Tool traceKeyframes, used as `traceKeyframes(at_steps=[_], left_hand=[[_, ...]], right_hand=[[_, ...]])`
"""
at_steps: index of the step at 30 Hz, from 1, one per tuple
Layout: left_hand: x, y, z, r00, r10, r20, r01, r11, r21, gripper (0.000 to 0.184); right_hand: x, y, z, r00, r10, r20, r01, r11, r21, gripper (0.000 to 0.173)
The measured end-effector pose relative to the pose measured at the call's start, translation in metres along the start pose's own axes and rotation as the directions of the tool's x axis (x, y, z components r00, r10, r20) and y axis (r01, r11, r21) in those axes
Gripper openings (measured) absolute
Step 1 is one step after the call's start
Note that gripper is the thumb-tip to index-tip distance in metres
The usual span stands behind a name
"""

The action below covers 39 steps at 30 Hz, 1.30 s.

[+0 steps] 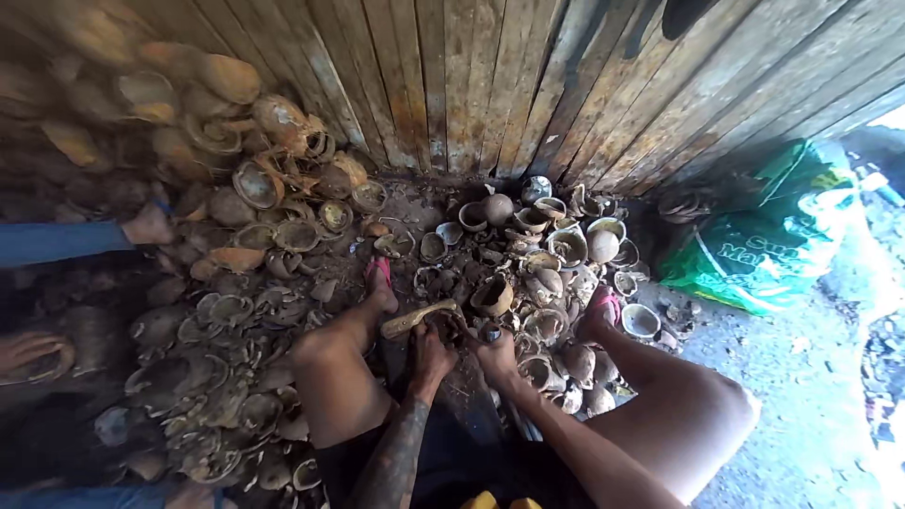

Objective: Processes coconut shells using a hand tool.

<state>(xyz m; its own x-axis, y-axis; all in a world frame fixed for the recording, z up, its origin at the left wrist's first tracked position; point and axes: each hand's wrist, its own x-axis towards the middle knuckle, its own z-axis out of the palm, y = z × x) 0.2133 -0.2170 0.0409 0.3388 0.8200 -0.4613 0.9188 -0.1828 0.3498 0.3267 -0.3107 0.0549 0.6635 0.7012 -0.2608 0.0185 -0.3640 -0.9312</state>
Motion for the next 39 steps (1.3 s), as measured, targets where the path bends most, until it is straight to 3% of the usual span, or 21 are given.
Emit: traceKeyframes(at_steps=[4, 8, 12, 14, 18, 22, 25, 31, 34, 39], left_hand=[[0.004, 0.002, -0.005, 0.999, -0.002, 0.037, 0.002, 1.000, 0.007, 0.081], [-0.002, -0.016, -0.022, 0.981, 0.057, 0.187, -0.058, 0.998, 0.003, 0.086], [0.002, -0.034, -0.026, 0.951, 0.184, 0.249, -0.194, 0.981, 0.017, 0.100], [-0.002, -0.039, -0.020, 0.952, 0.224, 0.210, -0.226, 0.974, -0.018, 0.104], [-0.004, -0.040, -0.010, 0.959, 0.258, 0.115, -0.257, 0.966, -0.021, 0.095], [-0.004, -0.036, -0.013, 0.945, 0.291, 0.153, -0.301, 0.953, 0.047, 0.100], [-0.006, -0.032, -0.019, 0.943, 0.251, 0.218, -0.279, 0.954, 0.108, 0.102], [0.000, -0.037, -0.022, 0.936, 0.258, 0.239, -0.289, 0.952, 0.102, 0.106], [-0.001, -0.039, -0.022, 0.934, 0.294, 0.205, -0.316, 0.945, 0.086, 0.106], [-0.005, -0.031, -0.023, 0.943, 0.275, 0.189, -0.308, 0.935, 0.173, 0.103]], right_hand=[[0.023, 0.018, -0.013, 0.992, 0.123, 0.038, -0.128, 0.978, 0.165, 0.022], [-0.026, -0.011, 0.013, 0.909, 0.415, 0.030, -0.394, 0.835, 0.383, 0.018], [-0.055, 0.004, 0.038, 0.908, 0.409, -0.093, -0.294, 0.778, 0.554, 0.021], [-0.062, 0.017, 0.041, 0.921, 0.374, -0.109, -0.260, 0.798, 0.544, 0.022], [-0.063, 0.020, 0.032, 0.949, 0.304, -0.083, -0.226, 0.839, 0.494, 0.021], [-0.053, -0.015, 0.006, 0.977, 0.211, -0.021, -0.202, 0.956, 0.213, 0.020], [-0.042, -0.032, -0.001, 0.955, 0.292, 0.046, -0.296, 0.937, 0.187, 0.023], [-0.017, -0.049, 0.010, 0.885, 0.466, 0.009, -0.450, 0.848, 0.281, 0.024], [-0.010, -0.024, 0.003, 0.910, 0.414, -0.028, -0.401, 0.895, 0.198, 0.024], [0.006, 0.034, 0.001, 0.937, 0.345, -0.054, -0.318, 0.908, 0.274, 0.028]])
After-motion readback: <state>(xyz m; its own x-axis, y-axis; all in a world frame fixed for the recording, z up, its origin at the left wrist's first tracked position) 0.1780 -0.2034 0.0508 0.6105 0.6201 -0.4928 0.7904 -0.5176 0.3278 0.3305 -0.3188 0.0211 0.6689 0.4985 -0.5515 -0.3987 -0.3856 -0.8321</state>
